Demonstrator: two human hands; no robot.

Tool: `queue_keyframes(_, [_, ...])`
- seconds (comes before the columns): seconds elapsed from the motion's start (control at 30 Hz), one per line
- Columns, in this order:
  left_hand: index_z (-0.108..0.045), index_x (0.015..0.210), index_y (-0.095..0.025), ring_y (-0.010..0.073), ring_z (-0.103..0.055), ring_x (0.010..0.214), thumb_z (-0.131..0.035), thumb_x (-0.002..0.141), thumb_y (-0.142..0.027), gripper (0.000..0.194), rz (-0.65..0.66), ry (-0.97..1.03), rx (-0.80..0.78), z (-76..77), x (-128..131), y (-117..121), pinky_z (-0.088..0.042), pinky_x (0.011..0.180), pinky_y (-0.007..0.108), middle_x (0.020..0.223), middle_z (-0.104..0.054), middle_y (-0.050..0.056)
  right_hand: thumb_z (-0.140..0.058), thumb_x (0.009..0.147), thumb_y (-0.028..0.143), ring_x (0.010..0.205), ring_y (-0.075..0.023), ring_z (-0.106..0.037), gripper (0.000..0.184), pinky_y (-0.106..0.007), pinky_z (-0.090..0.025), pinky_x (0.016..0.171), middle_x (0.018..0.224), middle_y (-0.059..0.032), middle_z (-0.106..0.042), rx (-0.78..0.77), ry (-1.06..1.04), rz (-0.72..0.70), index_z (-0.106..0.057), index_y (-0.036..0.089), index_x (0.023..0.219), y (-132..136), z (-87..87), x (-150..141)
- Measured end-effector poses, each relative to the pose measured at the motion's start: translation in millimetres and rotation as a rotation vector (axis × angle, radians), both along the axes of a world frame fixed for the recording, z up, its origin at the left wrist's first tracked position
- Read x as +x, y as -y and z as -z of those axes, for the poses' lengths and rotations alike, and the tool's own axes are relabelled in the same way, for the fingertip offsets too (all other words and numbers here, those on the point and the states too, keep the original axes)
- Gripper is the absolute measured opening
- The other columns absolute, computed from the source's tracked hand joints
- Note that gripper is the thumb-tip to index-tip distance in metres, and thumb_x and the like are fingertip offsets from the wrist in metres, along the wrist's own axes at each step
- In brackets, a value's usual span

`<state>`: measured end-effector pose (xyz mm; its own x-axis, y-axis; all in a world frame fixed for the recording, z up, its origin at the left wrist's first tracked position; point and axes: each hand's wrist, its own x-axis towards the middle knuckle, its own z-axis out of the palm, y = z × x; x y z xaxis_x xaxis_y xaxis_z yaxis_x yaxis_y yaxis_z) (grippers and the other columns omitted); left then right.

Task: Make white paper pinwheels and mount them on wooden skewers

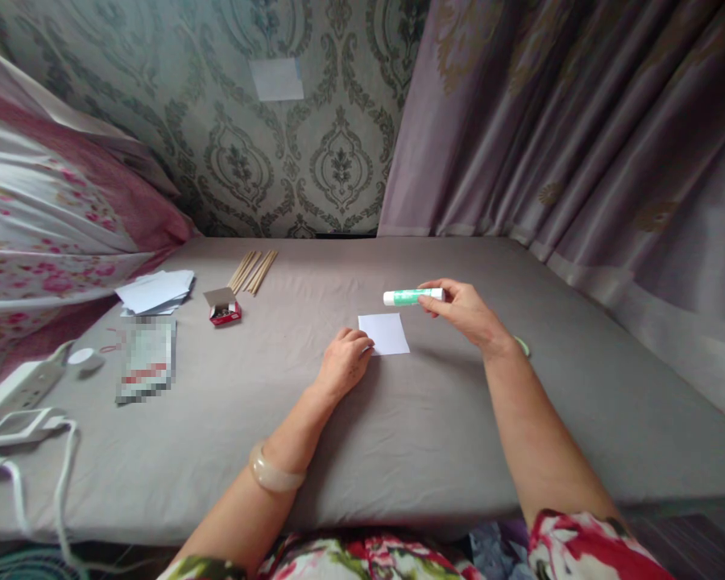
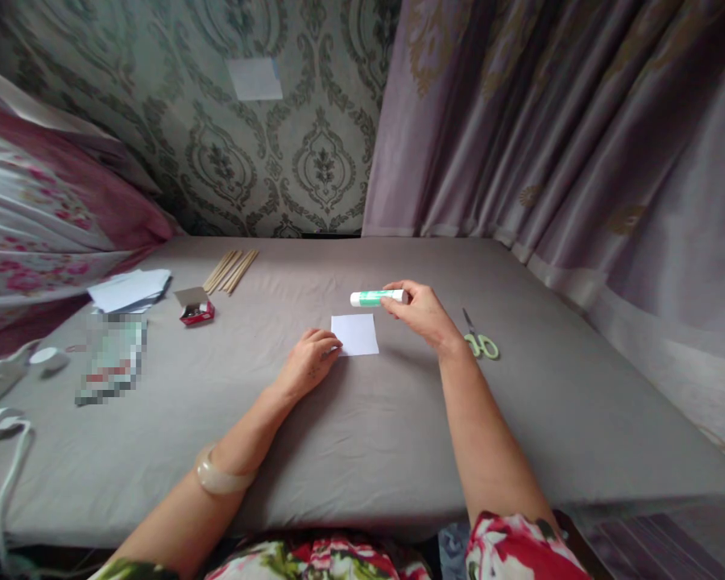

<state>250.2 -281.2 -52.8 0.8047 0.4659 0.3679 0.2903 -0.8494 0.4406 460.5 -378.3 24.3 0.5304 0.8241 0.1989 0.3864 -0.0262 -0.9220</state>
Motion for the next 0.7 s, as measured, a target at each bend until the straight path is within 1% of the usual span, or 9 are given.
queue_keyframes(0.07, [-0.07, 0.092, -0.019, 0.0211, -0.057, 0.096, -0.05, 0.088, -0.019, 0.021, 0.029, -0.049, 0.014, -1.5, 0.0, 3.3, -0.049, 0.085, 0.034, 0.097, -0.069, 0.007, -0.07, 0.068, 0.034, 0.056, -0.0113, -0.054, 0.031, -0.024, -0.044, 0.052, 0.067, 0.0003, -0.062, 0.001, 0.063, 0.01, -0.066, 0.014, 0.092, -7.8, -7.1, -0.4])
queue_keyframes(0.13, [-0.07, 0.092, -0.02, 0.0211, -0.057, 0.097, -0.048, 0.089, -0.018, 0.022, 0.044, -0.075, 0.027, -1.7, 0.0, 4.5, -0.049, 0.086, 0.034, 0.098, -0.069, 0.007, -0.07, 0.067, 0.03, 0.061, -0.0126, -0.059, 0.031, -0.025, -0.047, 0.055, 0.074, -0.0012, -0.066, 0.035, 0.076, 0.03, -0.063, 0.015, 0.093, -17.3, -8.7, -3.4])
queue_keyframes(0.23, [-0.07, 0.093, -0.019, 0.0209, -0.057, 0.097, -0.047, 0.089, -0.017, 0.024, 0.055, -0.086, 0.039, 0.0, 0.2, 3.7, -0.049, 0.087, 0.034, 0.099, -0.069, 0.007, -0.071, 0.065, 0.027, 0.07, -0.0157, -0.064, 0.032, -0.028, -0.051, 0.065, 0.084, -0.0046, -0.07, 0.057, 0.119, 0.014, -0.06, 0.016, 0.093, -30.3, -3.3, -8.6])
queue_keyframes(0.3, [-0.07, 0.094, -0.019, 0.021, -0.056, 0.097, -0.046, 0.09, -0.016, 0.024, 0.06, -0.097, 0.044, 1.4, 0.3, 2.8, -0.049, 0.088, 0.034, 0.099, -0.069, 0.008, -0.071, 0.066, 0.027, 0.071, -0.0167, -0.065, 0.031, -0.029, -0.052, 0.068, 0.085, -0.005, -0.07, 0.043, 0.199, -0.011, -0.061, 0.017, 0.093, -35.5, 2.3, -12.0])
queue_keyframes(0.43, [-0.07, 0.092, -0.019, 0.0207, -0.056, 0.098, -0.043, 0.091, -0.017, 0.027, 0.07, -0.115, 0.065, 3.5, 0.3, 2.3, -0.048, 0.09, 0.033, 0.098, -0.068, 0.007, -0.067, 0.07, 0.026, 0.07, -0.0165, -0.064, 0.027, -0.028, -0.05, 0.066, 0.083, -0.0032, -0.07, -0.012, 0.33, -0.092, -0.062, 0.017, 0.096, -36.4, 9.7, -19.3])
queue_keyframes(0.57, [-0.07, 0.094, -0.018, 0.0208, -0.056, 0.098, -0.041, 0.092, -0.018, 0.029, 0.068, -0.12, 0.064, 2.9, -0.4, 3.1, -0.047, 0.091, 0.034, 0.1, -0.068, 0.008, -0.064, 0.072, 0.023, 0.067, -0.0153, -0.062, 0.027, -0.026, -0.048, 0.063, 0.081, -0.0018, -0.069, -0.076, 0.394, -0.186, -0.063, 0.018, 0.099, -32.2, 12.0, -23.9])
queue_keyframes(0.7, [-0.07, 0.093, -0.018, 0.021, -0.056, 0.096, -0.04, 0.093, -0.019, 0.029, 0.068, -0.125, 0.052, 0.5, -0.7, 3.8, -0.048, 0.09, 0.034, 0.101, -0.068, 0.008, -0.065, 0.073, 0.021, 0.068, -0.0153, -0.062, 0.025, -0.026, -0.047, 0.064, 0.083, -0.0015, -0.07, -0.092, 0.436, -0.236, -0.065, 0.019, 0.098, -30.3, 12.1, -26.1])
